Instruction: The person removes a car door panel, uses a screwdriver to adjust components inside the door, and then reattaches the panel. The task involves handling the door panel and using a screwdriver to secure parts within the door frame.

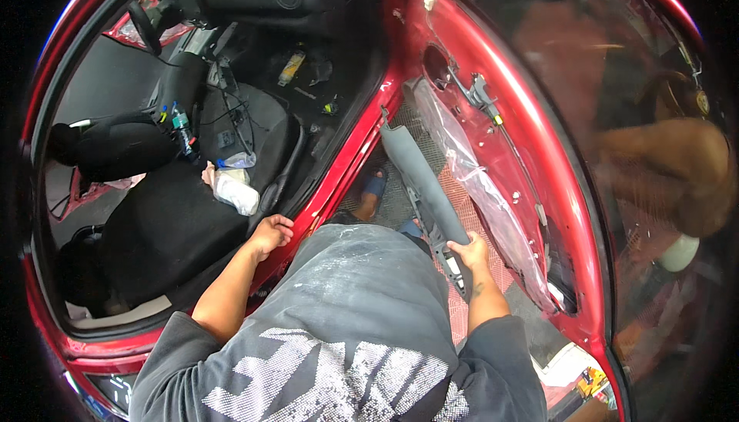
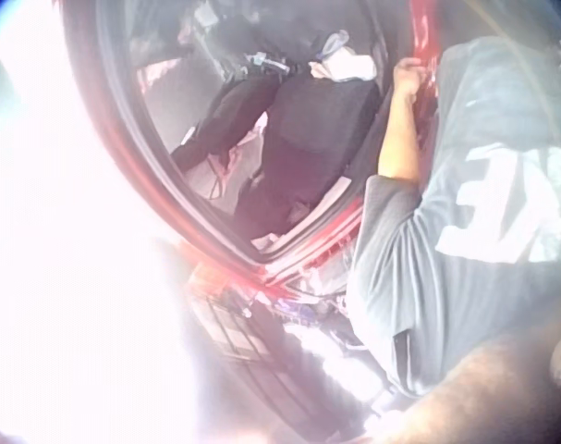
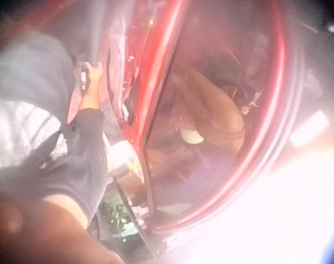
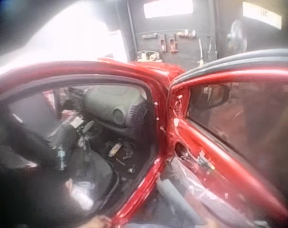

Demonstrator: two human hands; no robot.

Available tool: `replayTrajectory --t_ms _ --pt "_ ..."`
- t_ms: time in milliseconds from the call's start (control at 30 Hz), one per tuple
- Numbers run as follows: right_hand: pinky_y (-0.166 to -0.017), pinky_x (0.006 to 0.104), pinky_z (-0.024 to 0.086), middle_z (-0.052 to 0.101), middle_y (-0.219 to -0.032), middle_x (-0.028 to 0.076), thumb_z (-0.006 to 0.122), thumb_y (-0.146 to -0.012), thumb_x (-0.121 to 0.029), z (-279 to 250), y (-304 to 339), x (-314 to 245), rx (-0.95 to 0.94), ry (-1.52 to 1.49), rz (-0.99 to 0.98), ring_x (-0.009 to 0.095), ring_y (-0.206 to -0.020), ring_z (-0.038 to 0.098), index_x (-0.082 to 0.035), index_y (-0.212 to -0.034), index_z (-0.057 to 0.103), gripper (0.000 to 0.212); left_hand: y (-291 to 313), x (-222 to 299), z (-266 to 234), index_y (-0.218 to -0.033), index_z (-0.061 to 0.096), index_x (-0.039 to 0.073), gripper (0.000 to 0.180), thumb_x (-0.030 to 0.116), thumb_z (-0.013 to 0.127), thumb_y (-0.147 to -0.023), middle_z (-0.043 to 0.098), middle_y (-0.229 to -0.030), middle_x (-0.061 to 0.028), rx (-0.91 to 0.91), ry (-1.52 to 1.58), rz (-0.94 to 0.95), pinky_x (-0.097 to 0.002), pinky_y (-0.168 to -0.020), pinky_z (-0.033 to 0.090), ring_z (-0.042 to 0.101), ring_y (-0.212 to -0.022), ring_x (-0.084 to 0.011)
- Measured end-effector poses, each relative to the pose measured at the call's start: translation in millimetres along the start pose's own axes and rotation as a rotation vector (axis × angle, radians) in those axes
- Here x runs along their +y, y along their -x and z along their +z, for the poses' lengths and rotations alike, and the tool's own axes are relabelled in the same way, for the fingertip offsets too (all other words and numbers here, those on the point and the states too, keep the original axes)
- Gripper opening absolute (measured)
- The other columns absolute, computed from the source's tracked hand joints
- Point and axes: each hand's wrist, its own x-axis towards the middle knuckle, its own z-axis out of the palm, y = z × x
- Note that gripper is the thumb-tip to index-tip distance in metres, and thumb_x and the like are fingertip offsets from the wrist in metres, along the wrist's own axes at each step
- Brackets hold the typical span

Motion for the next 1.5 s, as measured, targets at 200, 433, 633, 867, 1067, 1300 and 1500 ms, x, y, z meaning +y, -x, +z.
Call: replayTrajectory --t_ms 200,433,633,867,1067,1300,1500 --pt "-0.110 0.0490 0.054 0.075 -0.133 0.029 0.095 -0.079 -0.058 -24 -14 -7 0.042 0.218 0.020 0.043 -0.125 0.073 0.001 -0.143 0.067 0.092 31 -43 -7 -0.126 0.068 0.004 0.048 -0.018 0.049 -0.088 0.073 -0.101 -0.0076 0.101 -0.019 -0.046 -0.0321 -0.078 0.058 0.068 -0.085 -0.0165" --pt "-0.123 0.0534 0.044 0.065 -0.150 0.028 0.069 -0.103 -0.049 -20 -20 35 0.221 0.507 0.037 0.046 -0.144 0.058 -0.001 -0.152 0.062 0.069 9 -56 23 -0.130 0.067 0.006 0.041 -0.012 0.051 -0.098 0.074 -0.101 -0.0074 0.060 0.068 -0.088 -0.0313 -0.076 0.058 0.068 -0.082 -0.0166" --pt "-0.136 0.0633 0.010 0.028 -0.180 0.026 0.071 -0.100 -0.044 -14 38 -10 0.218 0.662 0.069 0.045 -0.168 0.019 -0.022 -0.175 0.037 0.085 -27 -16 44 -0.131 0.066 0.003 0.043 -0.014 0.048 -0.097 0.073 -0.108 -0.0098 -0.062 -0.057 0.001 -0.0329 -0.081 0.060 0.070 -0.089 -0.0184" --pt "-0.137 0.0631 0.010 0.009 -0.186 0.022 0.074 -0.098 -0.044 -4 118 -21 0.274 0.361 0.488 0.044 -0.172 0.005 -0.026 -0.175 0.040 0.086 -92 89 55 -0.131 0.065 0.003 0.034 -0.009 0.055 -0.101 0.077 -0.110 -0.0127 -0.281 -0.299 0.086 -0.0346 -0.082 0.063 0.075 -0.091 -0.0208" --pt "-0.133 0.0606 0.028 0.027 -0.180 0.028 0.076 -0.094 -0.053 104 226 35 0.319 -0.163 0.884 0.050 -0.166 0.025 -0.020 -0.168 0.051 0.085 -150 191 88 -0.133 0.065 -0.001 0.033 -0.008 0.060 -0.102 0.079 -0.111 -0.0159 -0.447 -0.467 0.178 -0.0288 -0.072 0.061 0.073 -0.081 -0.0173" --pt "-0.122 0.0428 0.048 0.066 -0.151 0.029 0.081 -0.090 -0.055 368 397 64 0.262 -0.424 1.042 0.041 -0.142 0.063 0.000 -0.150 0.066 0.082 -180 212 186 -0.134 0.069 0.001 0.029 0.007 0.060 -0.107 0.078 -0.107 -0.0126 -0.656 -0.520 0.055 -0.0284 -0.067 0.057 0.069 -0.077 -0.0154" --pt "-0.109 0.0446 0.057 0.074 -0.139 0.027 0.079 -0.089 -0.061 438 454 -6 0.285 -0.637 1.104 0.041 -0.128 0.073 -0.006 -0.149 0.070 0.082 -158 138 306 -0.156 0.056 0.003 0.079 0.049 0.082 -0.097 0.077 -0.112 -0.0139 -0.379 -1.469 1.614 -0.0494 -0.098 0.059 0.073 -0.104 -0.0357"
